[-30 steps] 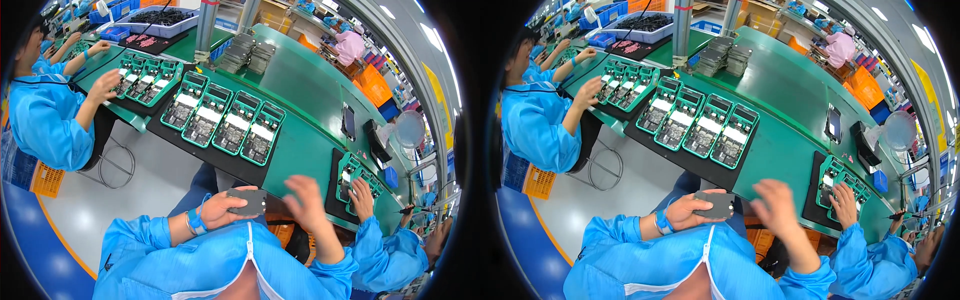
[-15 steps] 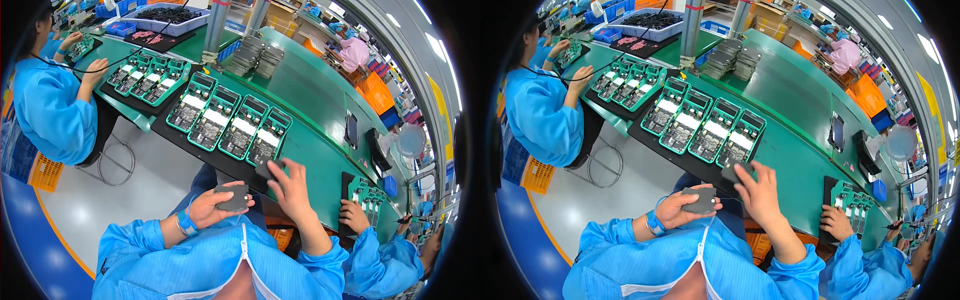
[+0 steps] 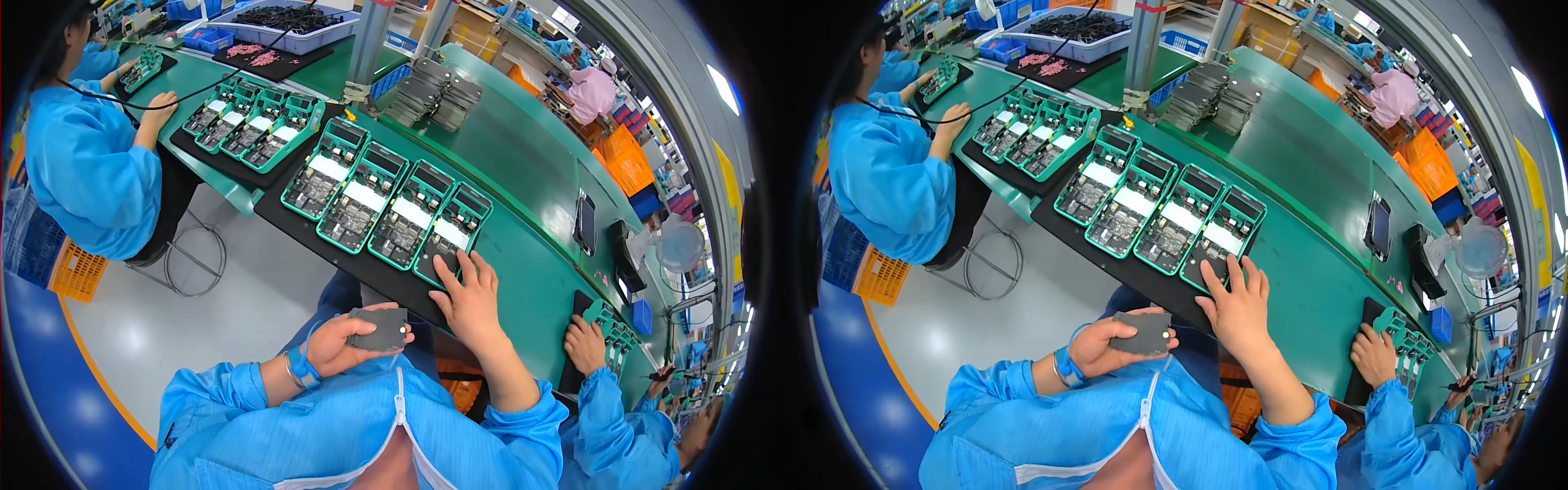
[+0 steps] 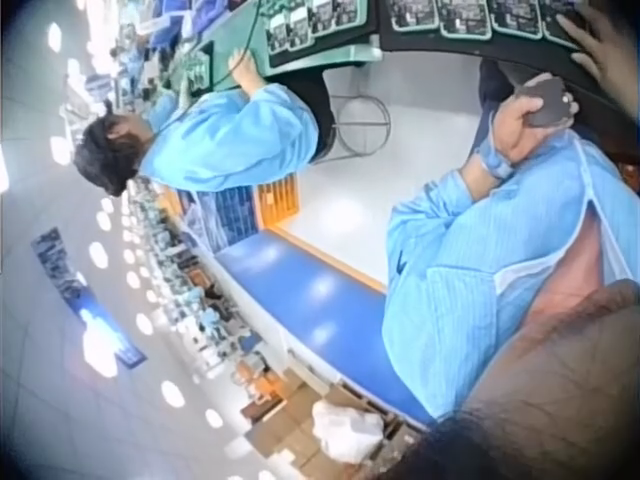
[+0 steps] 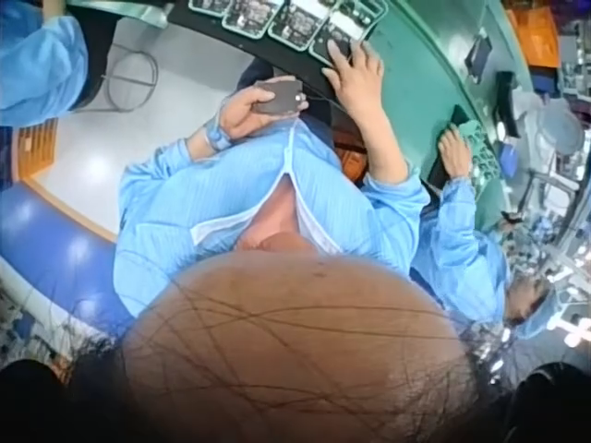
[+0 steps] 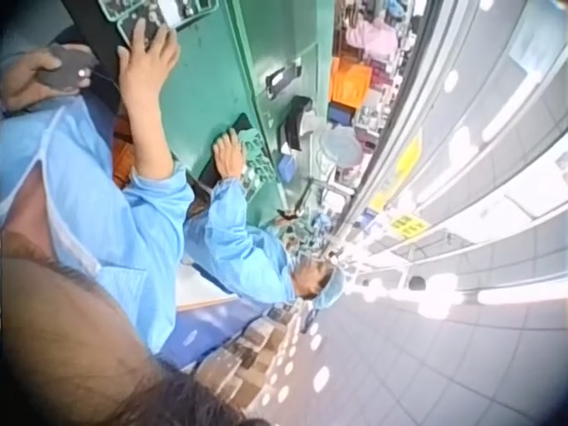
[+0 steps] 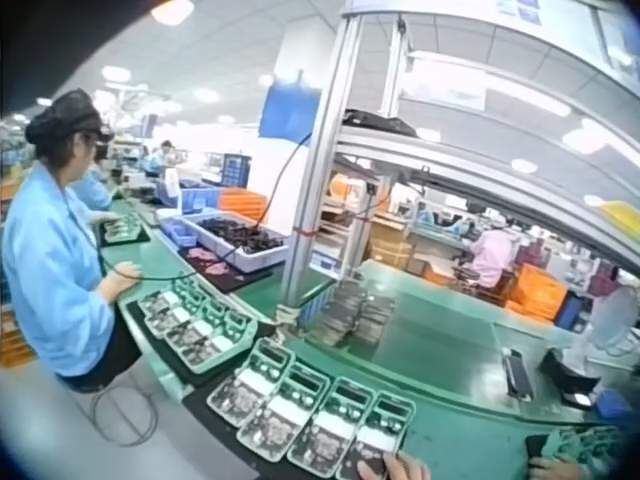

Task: The person assembles electronic components onto circuit boards by hand, taking components from a plastic tray and placing them onto circuit boards on a conveyor belt.

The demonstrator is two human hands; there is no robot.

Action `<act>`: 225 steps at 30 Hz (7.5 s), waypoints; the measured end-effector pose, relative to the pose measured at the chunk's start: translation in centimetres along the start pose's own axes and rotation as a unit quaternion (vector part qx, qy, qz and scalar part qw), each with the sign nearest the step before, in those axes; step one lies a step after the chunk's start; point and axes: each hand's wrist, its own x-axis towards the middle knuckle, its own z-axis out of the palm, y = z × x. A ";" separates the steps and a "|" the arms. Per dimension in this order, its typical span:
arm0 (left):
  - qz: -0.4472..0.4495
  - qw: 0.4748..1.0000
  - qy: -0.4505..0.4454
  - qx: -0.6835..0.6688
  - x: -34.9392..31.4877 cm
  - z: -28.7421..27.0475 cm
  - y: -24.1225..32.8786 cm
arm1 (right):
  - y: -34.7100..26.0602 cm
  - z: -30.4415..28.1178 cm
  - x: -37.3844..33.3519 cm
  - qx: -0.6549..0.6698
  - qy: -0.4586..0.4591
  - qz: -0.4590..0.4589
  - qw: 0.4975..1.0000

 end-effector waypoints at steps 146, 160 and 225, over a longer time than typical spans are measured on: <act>-0.048 0.985 0.115 0.118 4.6 3.0 -4.5 | 0.9 -0.6 -8.9 0.264 0.024 -0.088 0.960; -0.145 0.982 0.089 0.081 3.4 0.7 -4.9 | 3.3 1.9 -1.2 0.095 0.115 -0.008 0.989; -0.157 0.959 -0.075 0.222 27.9 9.6 -14.8 | 21.3 -2.6 -30.0 -0.112 0.287 0.418 0.855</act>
